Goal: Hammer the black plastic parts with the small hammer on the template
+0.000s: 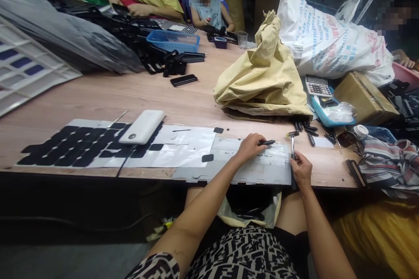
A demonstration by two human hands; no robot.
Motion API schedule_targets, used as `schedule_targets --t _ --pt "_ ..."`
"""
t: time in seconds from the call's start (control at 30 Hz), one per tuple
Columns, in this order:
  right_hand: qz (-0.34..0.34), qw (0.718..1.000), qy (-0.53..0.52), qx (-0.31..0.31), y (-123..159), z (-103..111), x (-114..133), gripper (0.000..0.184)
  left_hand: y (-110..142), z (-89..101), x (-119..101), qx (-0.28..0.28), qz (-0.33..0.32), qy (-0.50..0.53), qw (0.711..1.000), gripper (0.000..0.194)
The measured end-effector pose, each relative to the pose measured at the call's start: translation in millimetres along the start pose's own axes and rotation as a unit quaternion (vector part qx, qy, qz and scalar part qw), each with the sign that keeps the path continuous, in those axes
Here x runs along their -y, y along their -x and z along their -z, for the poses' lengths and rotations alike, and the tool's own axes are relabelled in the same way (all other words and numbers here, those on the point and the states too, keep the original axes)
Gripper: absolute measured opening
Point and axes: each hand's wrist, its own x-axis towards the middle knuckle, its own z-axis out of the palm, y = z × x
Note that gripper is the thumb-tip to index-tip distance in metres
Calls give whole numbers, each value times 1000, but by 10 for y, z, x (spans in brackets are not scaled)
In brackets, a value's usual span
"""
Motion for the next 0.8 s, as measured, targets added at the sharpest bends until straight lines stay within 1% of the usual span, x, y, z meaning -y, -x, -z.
schedule_targets --t 0.07,0.17,0.27,0.4,0.5,0.67,0.8 --pt "3 1000 3 -1 -9 -1 -6 50 176 -21 61 -13 -10 -7 1000 17" --pt "3 1000 -1 1 -16 8 -1 50 264 -88 92 -36 -37 -13 999 18" --pt "11 1000 3 16 19 38 26 48 245 -114 94 -40 -49 -8 998 17" --pt "53 996 26 73 165 86 117 43 221 -103 118 -49 -45 14 998 16" --pt "86 990 37 109 291 95 250 40 214 -102 144 -58 -35 44 997 18" --pt "141 980 74 119 412 49 464 38 189 -120 160 -55 -2 65 996 19" --pt "164 973 95 129 448 2 443 36 169 -146 180 -57 3 63 996 20"
